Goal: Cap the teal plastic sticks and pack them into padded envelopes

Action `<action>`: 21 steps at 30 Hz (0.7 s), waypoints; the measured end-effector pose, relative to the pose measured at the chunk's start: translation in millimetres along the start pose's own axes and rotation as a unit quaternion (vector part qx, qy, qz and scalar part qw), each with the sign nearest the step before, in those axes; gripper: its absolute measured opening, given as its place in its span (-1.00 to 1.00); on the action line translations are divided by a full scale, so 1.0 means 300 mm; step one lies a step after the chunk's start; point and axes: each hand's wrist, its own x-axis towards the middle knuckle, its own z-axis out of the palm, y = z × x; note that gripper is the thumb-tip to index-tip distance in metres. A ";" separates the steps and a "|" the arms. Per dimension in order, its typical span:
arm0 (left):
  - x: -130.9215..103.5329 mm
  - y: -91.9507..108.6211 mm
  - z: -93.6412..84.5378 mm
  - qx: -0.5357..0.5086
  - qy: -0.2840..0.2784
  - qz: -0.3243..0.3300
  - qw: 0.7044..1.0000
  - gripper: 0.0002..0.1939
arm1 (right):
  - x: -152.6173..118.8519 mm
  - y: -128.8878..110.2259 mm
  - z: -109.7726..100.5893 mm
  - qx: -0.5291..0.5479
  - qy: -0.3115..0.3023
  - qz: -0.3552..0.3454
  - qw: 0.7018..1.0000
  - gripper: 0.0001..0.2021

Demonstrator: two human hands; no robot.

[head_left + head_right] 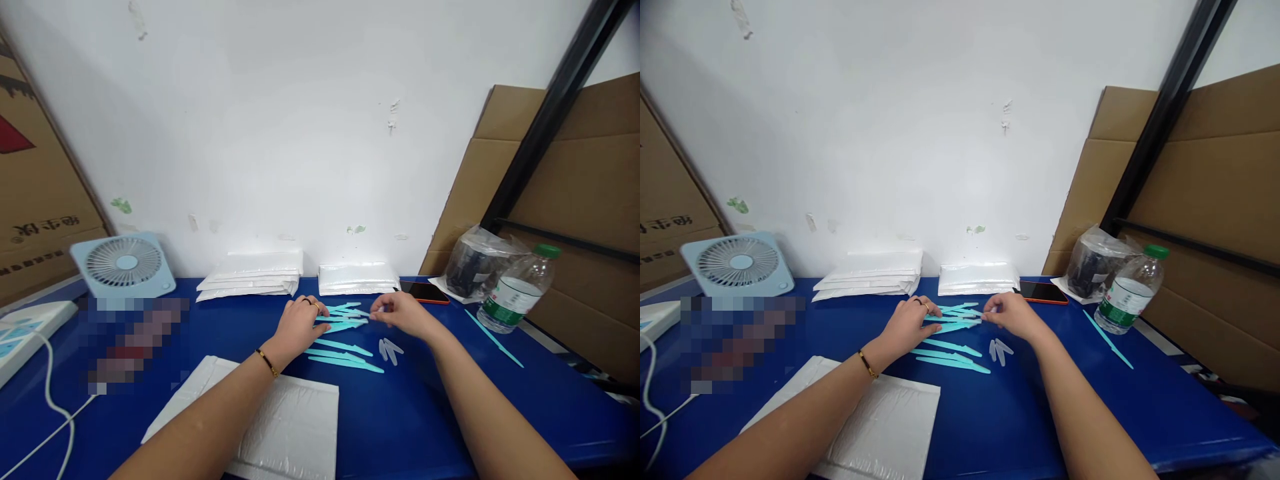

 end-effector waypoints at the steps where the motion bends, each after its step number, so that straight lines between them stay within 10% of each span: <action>1: -0.002 0.003 -0.004 -0.004 -0.021 0.018 1.000 -0.80 | -0.011 0.010 -0.026 -0.019 -0.023 0.016 0.999 -0.70; 6: -0.010 0.008 -0.002 -0.001 -0.097 0.054 0.994 -0.84 | -0.042 0.041 -0.074 -0.076 -0.189 0.107 0.973 -0.79; 21: 0.001 -0.016 0.006 -0.029 -0.043 -0.012 0.999 -0.84 | -0.043 -0.025 -0.037 0.084 -0.161 -0.001 0.983 -0.67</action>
